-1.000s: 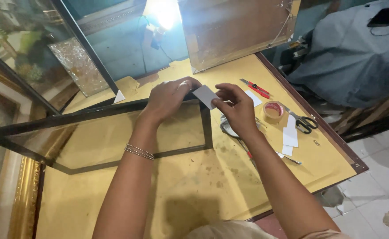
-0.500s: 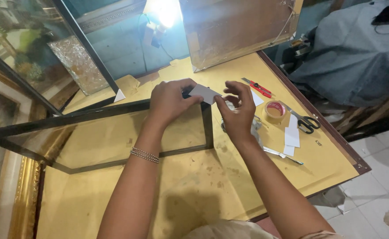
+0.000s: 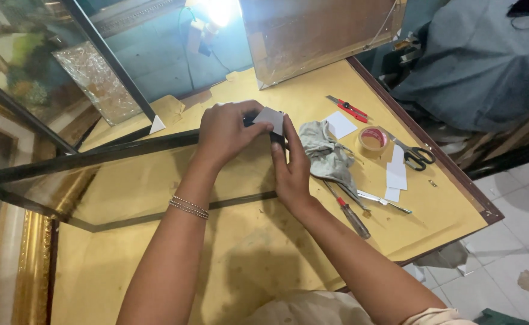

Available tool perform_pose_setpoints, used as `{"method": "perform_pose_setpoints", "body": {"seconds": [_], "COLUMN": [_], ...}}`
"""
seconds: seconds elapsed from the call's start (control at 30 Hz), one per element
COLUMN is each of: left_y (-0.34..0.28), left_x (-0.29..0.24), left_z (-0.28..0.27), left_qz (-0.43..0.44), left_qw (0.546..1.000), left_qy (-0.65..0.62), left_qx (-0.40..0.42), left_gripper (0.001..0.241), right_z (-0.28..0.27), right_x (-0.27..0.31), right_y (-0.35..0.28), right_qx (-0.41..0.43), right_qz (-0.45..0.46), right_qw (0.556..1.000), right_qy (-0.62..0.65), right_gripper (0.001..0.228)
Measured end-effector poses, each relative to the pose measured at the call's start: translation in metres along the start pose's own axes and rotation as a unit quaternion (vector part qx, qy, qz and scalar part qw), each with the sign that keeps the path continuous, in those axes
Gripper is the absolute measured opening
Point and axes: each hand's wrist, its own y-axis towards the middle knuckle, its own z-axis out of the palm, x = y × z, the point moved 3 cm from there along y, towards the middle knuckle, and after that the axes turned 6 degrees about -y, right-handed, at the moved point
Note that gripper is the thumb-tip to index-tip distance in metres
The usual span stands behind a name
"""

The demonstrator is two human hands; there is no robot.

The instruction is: Attaching protective foam or cardboard corners to a picture frame and securing them with tape.

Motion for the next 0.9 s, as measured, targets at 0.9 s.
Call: {"method": "perform_pose_setpoints", "body": {"seconds": [0.9], "left_y": [-0.017], "left_x": [-0.015], "left_z": [0.006], "left_qz": [0.055], "left_qw": [0.980], "left_qy": [0.166], "left_qx": [0.095], "left_gripper": [0.019], "right_z": [-0.190], "right_x": [-0.184], "right_y": [-0.037], "right_qx": [0.110], "right_qz": [0.310], "right_qw": [0.829], "right_qy": [-0.453], "right_gripper": [0.028]}}
